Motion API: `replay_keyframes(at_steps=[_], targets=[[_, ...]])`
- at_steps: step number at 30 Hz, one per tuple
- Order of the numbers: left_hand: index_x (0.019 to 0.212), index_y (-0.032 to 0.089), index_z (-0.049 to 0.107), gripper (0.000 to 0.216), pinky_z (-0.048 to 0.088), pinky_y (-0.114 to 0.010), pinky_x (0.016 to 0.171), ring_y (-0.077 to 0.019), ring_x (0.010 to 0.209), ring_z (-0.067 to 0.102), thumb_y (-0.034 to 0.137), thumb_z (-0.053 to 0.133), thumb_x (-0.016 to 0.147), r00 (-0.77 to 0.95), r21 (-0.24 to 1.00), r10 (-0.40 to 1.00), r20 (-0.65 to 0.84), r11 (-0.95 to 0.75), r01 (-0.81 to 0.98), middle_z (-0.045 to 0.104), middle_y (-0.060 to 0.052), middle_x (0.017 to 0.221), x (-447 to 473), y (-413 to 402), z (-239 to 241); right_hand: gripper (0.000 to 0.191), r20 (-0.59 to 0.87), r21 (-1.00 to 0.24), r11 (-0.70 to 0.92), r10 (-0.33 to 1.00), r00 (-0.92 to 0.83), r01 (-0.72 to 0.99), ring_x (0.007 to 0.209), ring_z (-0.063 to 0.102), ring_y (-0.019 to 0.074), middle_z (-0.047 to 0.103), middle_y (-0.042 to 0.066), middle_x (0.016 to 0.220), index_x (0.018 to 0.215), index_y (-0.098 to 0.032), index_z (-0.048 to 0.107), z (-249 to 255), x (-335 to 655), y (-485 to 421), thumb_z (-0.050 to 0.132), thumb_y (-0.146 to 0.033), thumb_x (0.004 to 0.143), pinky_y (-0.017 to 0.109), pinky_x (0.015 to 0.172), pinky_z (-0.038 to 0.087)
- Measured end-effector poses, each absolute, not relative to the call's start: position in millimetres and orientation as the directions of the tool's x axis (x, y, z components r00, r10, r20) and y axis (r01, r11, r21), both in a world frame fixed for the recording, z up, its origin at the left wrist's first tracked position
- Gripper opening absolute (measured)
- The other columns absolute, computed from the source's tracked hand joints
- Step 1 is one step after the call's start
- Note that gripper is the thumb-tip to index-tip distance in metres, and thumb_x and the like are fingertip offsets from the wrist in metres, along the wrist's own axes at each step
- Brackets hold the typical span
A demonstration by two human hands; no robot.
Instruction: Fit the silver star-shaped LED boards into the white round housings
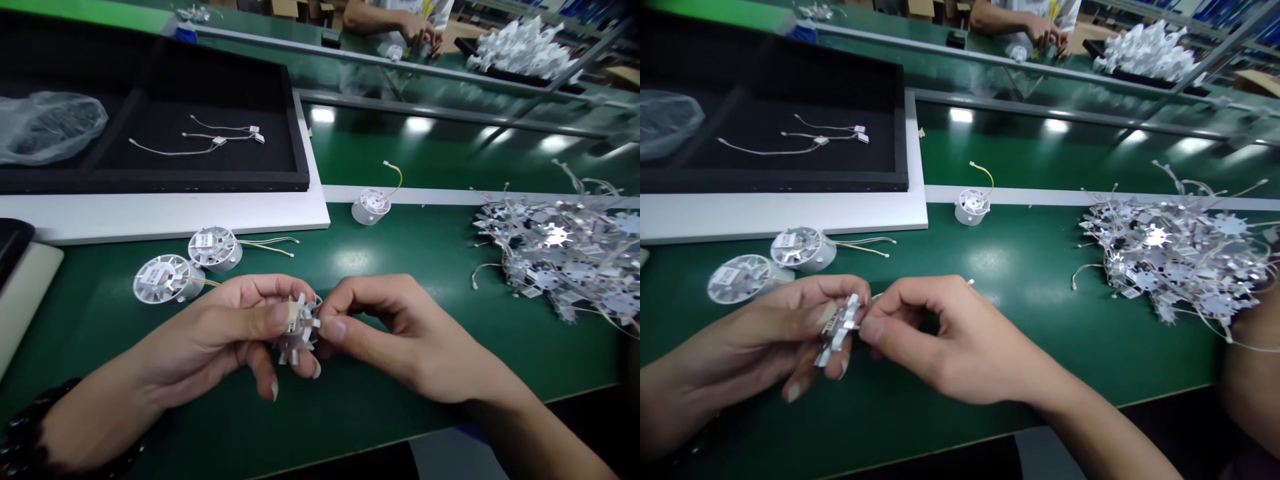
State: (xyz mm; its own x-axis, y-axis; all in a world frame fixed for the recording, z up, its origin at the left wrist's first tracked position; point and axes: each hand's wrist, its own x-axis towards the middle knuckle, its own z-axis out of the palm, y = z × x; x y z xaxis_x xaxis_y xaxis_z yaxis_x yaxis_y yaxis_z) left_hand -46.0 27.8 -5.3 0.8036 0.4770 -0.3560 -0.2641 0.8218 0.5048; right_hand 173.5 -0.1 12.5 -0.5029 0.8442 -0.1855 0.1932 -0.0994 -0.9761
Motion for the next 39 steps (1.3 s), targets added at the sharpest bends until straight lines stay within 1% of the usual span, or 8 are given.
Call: replay_keyframes(at_steps=[3,7,15,20,27,31,34,39], targets=[[0.098,0.018,0.078,0.011,0.061,-0.014,0.056,-0.0141,0.071,0.075,0.025,0.08,0.09,0.791,0.53,0.482,-0.377,0.813,-0.242,0.078,-0.007,0.082,-45,28,-5,0.021,-0.27,-0.953,-0.301,0.795,-0.543,0.033,0.068,0.066,0.0125,0.074,0.003,0.076,0.087,-0.016,0.071,10,172,1,0.069,-0.034,0.096,0.023,0.06,0.051],[0.096,0.018,0.077,0.012,0.061,-0.015,0.057,-0.0149,0.073,0.075,0.024,0.082,0.087,0.774,0.564,0.49,-0.401,0.798,-0.214,0.079,-0.008,0.083,-46,28,-5,0.017,-0.289,-0.902,-0.418,0.771,-0.568,-0.108,0.07,0.066,0.0094,0.073,0.002,0.08,0.087,-0.015,0.07,5,170,3,0.077,-0.031,0.091,0.02,0.064,0.052],[0.097,0.019,0.077,0.018,0.062,-0.015,0.062,-0.0153,0.079,0.074,0.029,0.085,0.085,0.78,0.629,0.496,-0.38,0.758,-0.175,0.079,-0.006,0.086,-48,25,-3,0.027,-0.35,-0.86,-0.506,0.671,-0.654,-0.059,0.065,0.062,0.0081,0.07,0.001,0.075,0.079,-0.015,0.064,4,174,5,0.081,-0.034,0.087,0.018,0.062,0.052],[0.097,0.017,0.078,0.016,0.062,-0.016,0.06,-0.0153,0.077,0.073,0.026,0.085,0.085,0.771,0.661,0.522,-0.366,0.729,-0.18,0.077,-0.006,0.082,-48,26,-3,0.027,-0.361,-0.894,-0.447,0.696,-0.621,0.019,0.062,0.058,0.009,0.067,0.0,0.071,0.082,-0.016,0.064,5,174,4,0.077,-0.038,0.091,0.019,0.057,0.049],[0.101,0.02,0.078,0.014,0.064,-0.017,0.061,-0.0144,0.077,0.074,0.023,0.082,0.088,0.735,0.754,0.596,-0.324,0.632,-0.18,0.078,-0.003,0.084,-49,27,-9,0.022,-0.203,-0.956,-0.029,0.78,-0.591,0.291,0.065,0.06,0.0107,0.07,0.001,0.074,0.095,-0.017,0.071,9,179,4,0.054,-0.027,0.104,0.021,0.059,0.046],[0.1,0.021,0.077,0.01,0.064,-0.016,0.064,-0.0128,0.078,0.075,0.02,0.079,0.091,0.743,0.758,0.599,-0.297,0.622,-0.198,0.078,-0.001,0.086,-48,26,-14,0.019,-0.124,-0.941,0.099,0.789,-0.602,0.323,0.07,0.064,0.0096,0.072,0.0,0.082,0.094,-0.017,0.069,9,178,3,0.052,-0.02,0.104,0.02,0.064,0.047],[0.097,0.018,0.075,0.008,0.064,-0.016,0.068,-0.0127,0.081,0.075,0.015,0.079,0.09,0.744,0.735,0.587,-0.32,0.649,-0.196,0.079,-0.003,0.087,-48,27,-13,0.018,-0.109,-0.945,0.104,0.794,-0.599,0.31,0.072,0.063,0.0084,0.072,-0.001,0.082,0.091,-0.018,0.066,8,175,3,0.053,-0.019,0.103,0.018,0.067,0.047],[0.093,0.017,0.076,0.005,0.064,-0.016,0.065,-0.0133,0.078,0.075,0.013,0.077,0.09,0.742,0.724,0.579,-0.338,0.664,-0.188,0.078,-0.003,0.084,-47,31,-8,0.023,-0.252,-0.956,-0.102,0.77,-0.586,0.277,0.065,0.055,0.0072,0.067,-0.003,0.076,0.088,-0.018,0.064,7,174,3,0.052,-0.026,0.105,0.017,0.06,0.045]])
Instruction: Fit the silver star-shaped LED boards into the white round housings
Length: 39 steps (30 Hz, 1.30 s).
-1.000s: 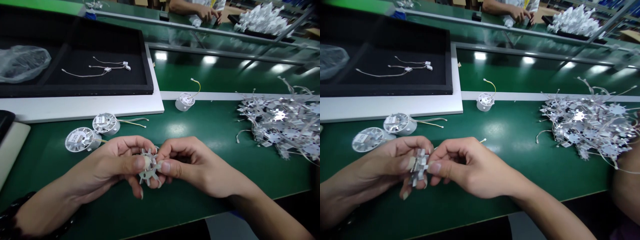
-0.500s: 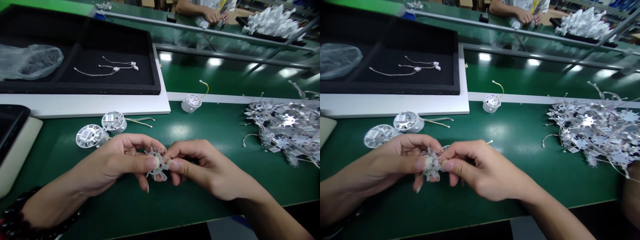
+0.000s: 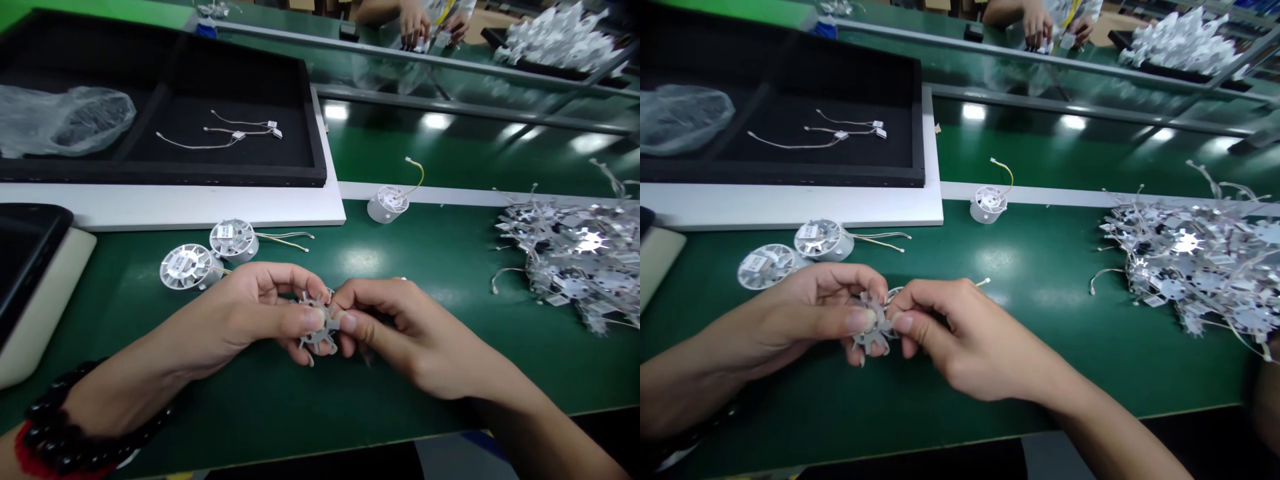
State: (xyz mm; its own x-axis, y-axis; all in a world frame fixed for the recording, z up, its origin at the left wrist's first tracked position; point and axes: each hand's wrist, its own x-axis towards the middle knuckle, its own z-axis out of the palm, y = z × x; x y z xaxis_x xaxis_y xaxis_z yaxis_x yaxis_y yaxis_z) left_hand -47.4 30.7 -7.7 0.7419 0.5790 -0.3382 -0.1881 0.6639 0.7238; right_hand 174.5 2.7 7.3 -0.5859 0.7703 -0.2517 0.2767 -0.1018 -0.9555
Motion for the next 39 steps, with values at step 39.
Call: replay_keyframes(at_steps=[39], targets=[[0.135,0.018,0.048,0.055,0.041,-0.041,0.097,-0.0279,0.116,0.059,0.044,0.075,0.093,0.711,0.528,0.666,0.227,-0.698,0.485,0.065,-0.008,0.125,-58,25,-18,0.034,-0.403,-0.894,-0.278,0.843,-0.356,0.352,0.062,0.05,0.0108,0.067,0.0,0.069,0.073,-0.017,0.065,0,184,15,0.073,-0.043,0.092,0.024,0.057,0.036]])
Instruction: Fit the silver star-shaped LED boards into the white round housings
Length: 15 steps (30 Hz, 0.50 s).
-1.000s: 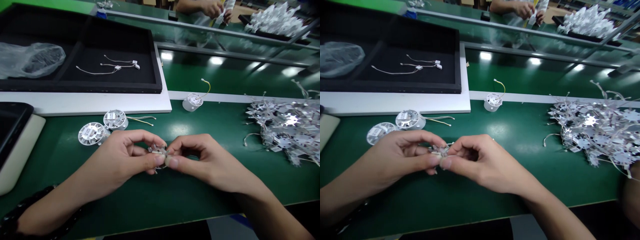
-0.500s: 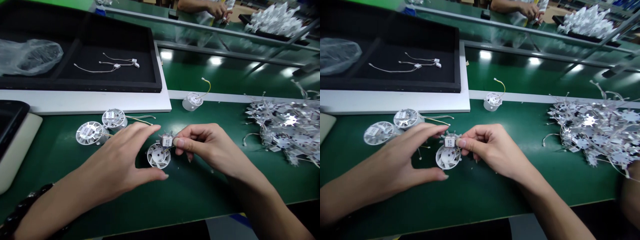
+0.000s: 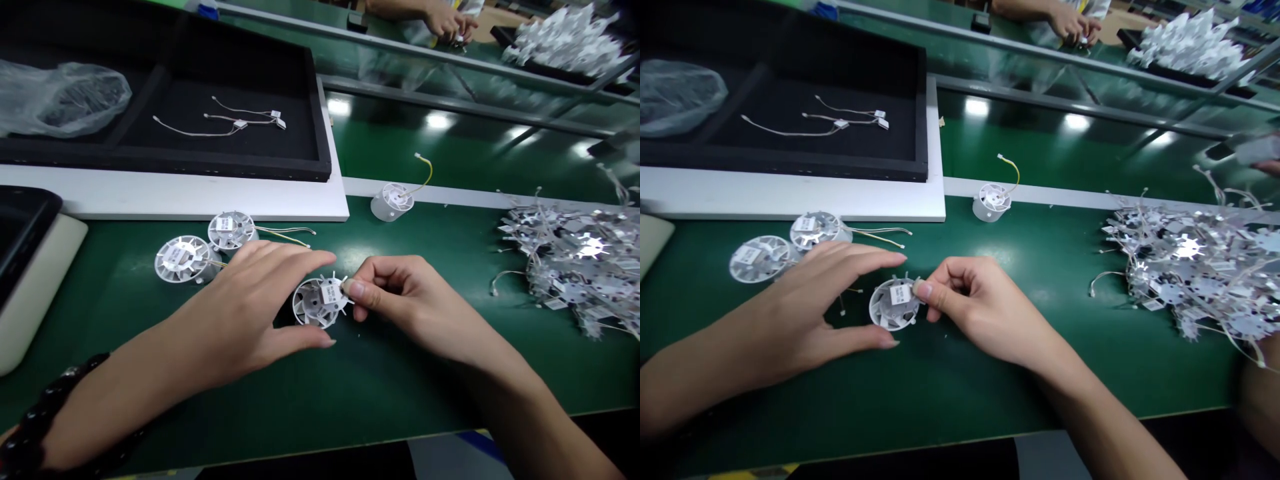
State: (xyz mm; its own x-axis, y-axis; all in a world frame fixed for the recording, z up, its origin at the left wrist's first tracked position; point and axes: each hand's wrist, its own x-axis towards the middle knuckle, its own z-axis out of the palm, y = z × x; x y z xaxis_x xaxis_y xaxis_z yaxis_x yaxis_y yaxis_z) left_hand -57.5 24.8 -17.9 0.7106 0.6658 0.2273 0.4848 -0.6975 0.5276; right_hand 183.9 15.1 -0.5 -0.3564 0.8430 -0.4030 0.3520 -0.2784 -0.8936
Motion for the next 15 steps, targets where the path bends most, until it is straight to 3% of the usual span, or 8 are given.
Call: replay_keyframes(at_steps=[2,4,10,15], targets=[[0.124,0.017,0.056,0.031,0.039,-0.04,0.097,-0.0248,0.108,0.061,0.035,0.065,0.101,0.724,0.492,0.623,0.296,-0.749,0.444,0.067,-0.006,0.114,-56.0,26.4,-17.6,0.035,-0.409,-0.89,-0.274,0.834,-0.37,0.365,0.061,0.049,0.0111,0.067,0.001,0.07,0.073,-0.017,0.065,-2.4,181.8,14.6,0.071,-0.045,0.093,0.025,0.057,0.035],[0.118,0.016,0.06,0.019,0.039,-0.039,0.095,-0.0234,0.104,0.061,0.028,0.059,0.104,0.743,0.48,0.594,0.309,-0.772,0.417,0.067,-0.005,0.109,-56.3,27.6,-17.3,0.036,-0.421,-0.882,-0.275,0.823,-0.381,0.382,0.061,0.049,0.011,0.065,0.0,0.069,0.073,-0.017,0.065,-4.0,180.3,14.6,0.071,-0.046,0.093,0.025,0.056,0.035],[0.118,0.013,0.06,0.022,0.037,-0.043,0.104,-0.0246,0.104,0.059,0.031,0.057,0.105,0.777,0.459,0.565,0.279,-0.789,0.408,0.066,-0.006,0.107,-60.9,28.6,-17.7,0.036,-0.439,-0.851,-0.249,0.82,-0.367,0.462,0.059,0.044,0.0087,0.053,-0.005,0.063,0.072,-0.018,0.059,-5.7,179.0,14.9,0.073,-0.044,0.092,0.022,0.052,0.03],[0.12,0.016,0.06,0.023,0.042,-0.043,0.095,-0.0253,0.104,0.057,0.032,0.058,0.104,0.771,0.478,0.589,0.241,-0.763,0.434,0.061,-0.007,0.112,-63.5,29.9,-18.7,0.037,-0.468,-0.831,-0.268,0.81,-0.353,0.487,0.058,0.043,0.0089,0.053,-0.005,0.063,0.071,-0.018,0.059,-6.9,178.4,13.4,0.074,-0.045,0.091,0.022,0.051,0.03]])
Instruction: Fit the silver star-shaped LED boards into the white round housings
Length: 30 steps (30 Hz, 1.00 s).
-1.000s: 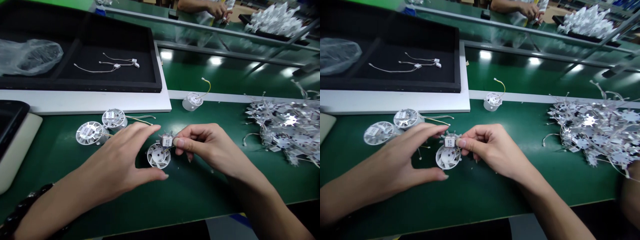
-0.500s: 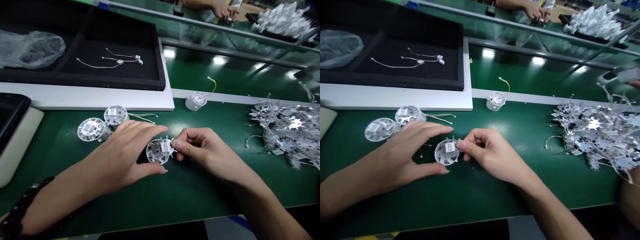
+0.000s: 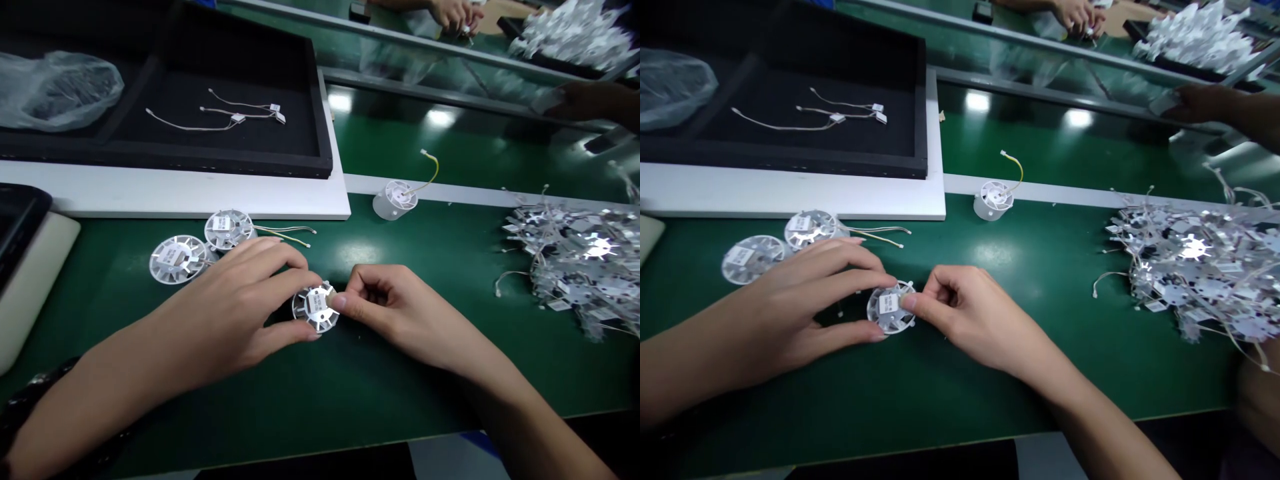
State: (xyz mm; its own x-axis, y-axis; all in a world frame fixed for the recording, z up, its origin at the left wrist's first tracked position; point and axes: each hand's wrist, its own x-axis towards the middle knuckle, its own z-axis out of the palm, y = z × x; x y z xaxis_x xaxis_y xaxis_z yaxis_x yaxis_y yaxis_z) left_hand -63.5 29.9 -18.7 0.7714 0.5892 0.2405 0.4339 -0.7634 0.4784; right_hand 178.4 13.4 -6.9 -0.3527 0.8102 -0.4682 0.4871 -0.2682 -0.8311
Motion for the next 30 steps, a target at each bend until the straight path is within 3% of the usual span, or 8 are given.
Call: replay_keyframes(at_steps=[14,22,30], targets=[[0.125,0.021,0.06,0.022,0.046,-0.042,0.086,-0.0252,0.102,0.061,0.031,0.057,0.105,0.774,0.5,0.602,0.196,-0.741,0.449,0.063,-0.005,0.113,-66.9,28.3,-17.9,0.04,-0.477,-0.819,-0.253,0.799,-0.367,0.514,0.056,0.041,0.0094,0.05,-0.005,0.061,0.069,-0.019,0.056,-4.5,176.3,11.7,0.07,-0.048,0.093,0.023,0.049,0.028],[0.12,0.016,0.063,0.025,0.05,-0.041,0.088,-0.0251,0.105,0.064,0.034,0.057,0.105,0.76,0.49,0.609,0.227,-0.746,0.451,0.068,-0.008,0.115,-62.6,28.4,-17.9,0.041,-0.482,-0.802,-0.232,0.797,-0.365,0.551,0.058,0.041,0.0093,0.049,-0.006,0.063,0.071,-0.019,0.055,-4.5,178.5,11.7,0.069,-0.051,0.094,0.023,0.049,0.03],[0.12,0.023,0.067,0.023,0.051,-0.039,0.08,-0.024,0.101,0.067,0.035,0.052,0.107,0.753,0.53,0.628,0.197,-0.714,0.457,0.07,-0.004,0.119,-62.8,28.4,-17.5,0.044,-0.53,-0.788,-0.278,0.761,-0.374,0.55,0.058,0.04,0.0099,0.048,-0.005,0.065,0.073,-0.019,0.056,-6.5,180.0,11.2,0.066,-0.056,0.094,0.024,0.049,0.029]])
